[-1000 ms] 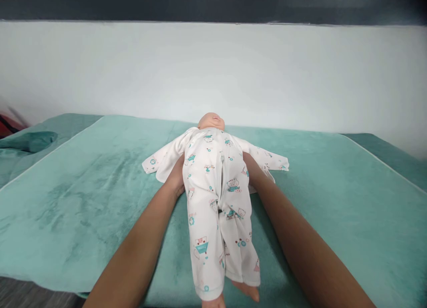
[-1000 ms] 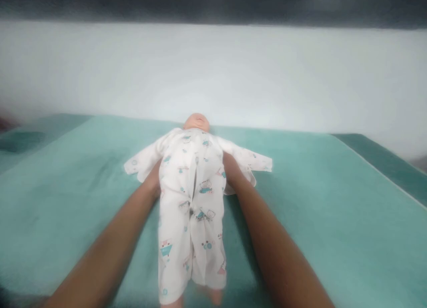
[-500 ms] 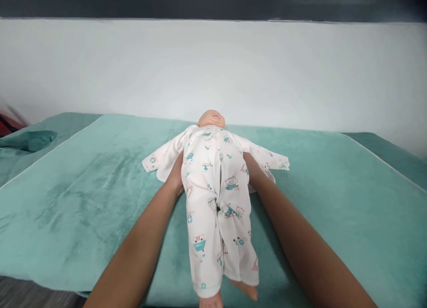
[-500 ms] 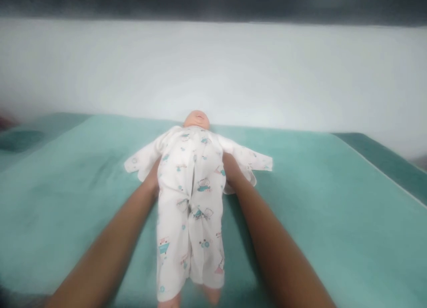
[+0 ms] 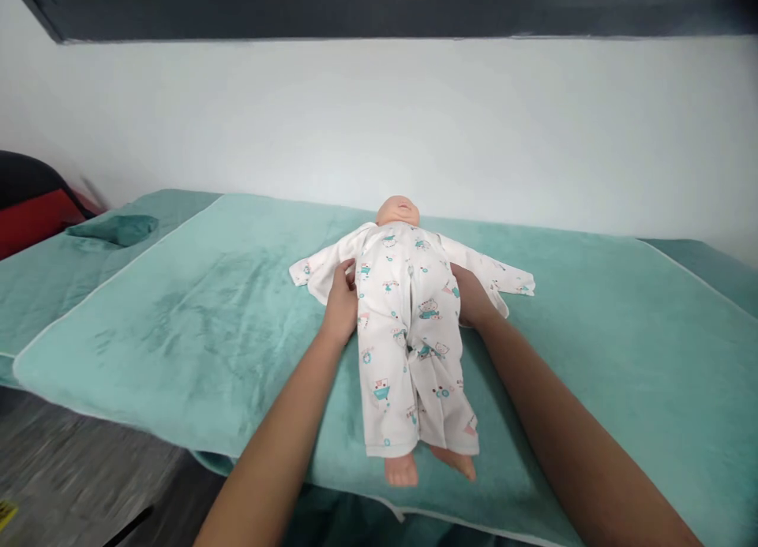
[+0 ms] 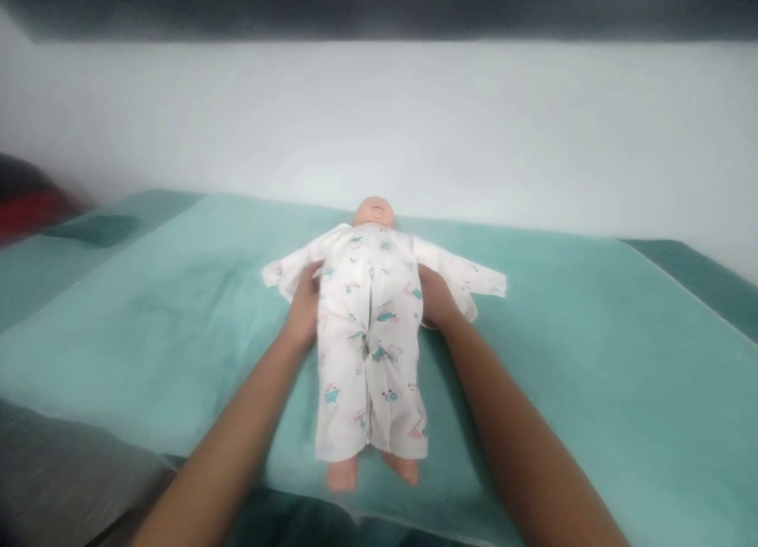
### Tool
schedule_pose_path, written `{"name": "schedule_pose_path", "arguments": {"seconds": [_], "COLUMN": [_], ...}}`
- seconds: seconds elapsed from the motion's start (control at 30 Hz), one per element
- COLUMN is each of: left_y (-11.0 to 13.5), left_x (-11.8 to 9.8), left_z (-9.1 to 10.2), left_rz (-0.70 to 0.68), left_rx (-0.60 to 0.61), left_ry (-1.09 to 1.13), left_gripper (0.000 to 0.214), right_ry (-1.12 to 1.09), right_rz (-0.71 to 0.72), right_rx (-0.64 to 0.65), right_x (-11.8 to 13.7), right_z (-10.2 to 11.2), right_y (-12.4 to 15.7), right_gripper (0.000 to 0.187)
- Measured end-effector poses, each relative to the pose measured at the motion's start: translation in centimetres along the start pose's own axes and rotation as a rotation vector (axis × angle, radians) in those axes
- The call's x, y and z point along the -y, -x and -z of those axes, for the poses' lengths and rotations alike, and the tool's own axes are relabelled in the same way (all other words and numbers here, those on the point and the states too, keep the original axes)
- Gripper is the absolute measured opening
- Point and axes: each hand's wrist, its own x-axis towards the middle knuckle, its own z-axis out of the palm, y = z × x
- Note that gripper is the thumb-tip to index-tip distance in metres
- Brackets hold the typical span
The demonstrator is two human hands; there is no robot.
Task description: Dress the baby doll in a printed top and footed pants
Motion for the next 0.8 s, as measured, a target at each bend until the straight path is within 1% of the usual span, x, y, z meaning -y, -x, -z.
{"name": "schedule_pose_path", "arguments": {"seconds": [0.07, 0.13, 0.23, 0.3, 0.4, 0.5, 0.6, 0.7, 0.77, 0.8], "left_y": [1.2, 2.3, 3.5, 4.1, 4.7, 4.9, 4.7, 4.5, 4.6, 4.7], "left_x": [0.8, 1.8, 3.0, 3.1, 2.7, 2.4, 2.7, 2.9, 2.7, 2.4], "left_z": [0.5, 0.9, 1.2, 1.3, 1.6, 1.6, 1.4, 1.2, 1.1, 1.0], "left_rz": [-0.091, -0.231, -0.437, -0.499, -0.526, -0.52, -0.532, -0.561, -0.55, -0.522], "left_rx": [-0.02, 0.013, 0.12, 0.173, 0.208, 0.221, 0.225, 0.212, 0.219, 0.227], "left_ry": [-0.208, -0.436, -0.709, -0.81, -0.85, -0.848, -0.849, -0.827, -0.806, -0.792], "left_gripper": [0.039, 0.03, 0.029, 0.031, 0.036, 0.035, 0.033, 0.032, 0.031, 0.03], "right_ry": [0.098, 0.194, 0.373, 0.486, 0.584, 0.611, 0.644, 0.678, 0.658, 0.617], "right_rz": [0.041, 0.095, 0.186, 0.254, 0.349, 0.395, 0.365, 0.286, 0.267, 0.273], "right_rx": [-0.054, -0.085, -0.069, -0.013, 0.071, 0.122, 0.134, 0.095, 0.086, 0.086], "right_x": [0.2, 0.4, 1.0, 1.5, 2.0, 2.1, 2.1, 2.3, 2.5, 2.7], "right_z": [-0.1, -0.1, 0.2, 0.5, 0.7, 0.5, 0.2, 0.0, 0.3, 0.5], "right_y": [1.4, 3.3, 6.5, 8.3, 9.6, 9.5, 8.9, 8.6, 8.7, 8.8], "right_gripper": [0.039, 0.042, 0.033, 0.026, 0.021, 0.017, 0.012, 0.014, 0.014, 0.015]}}
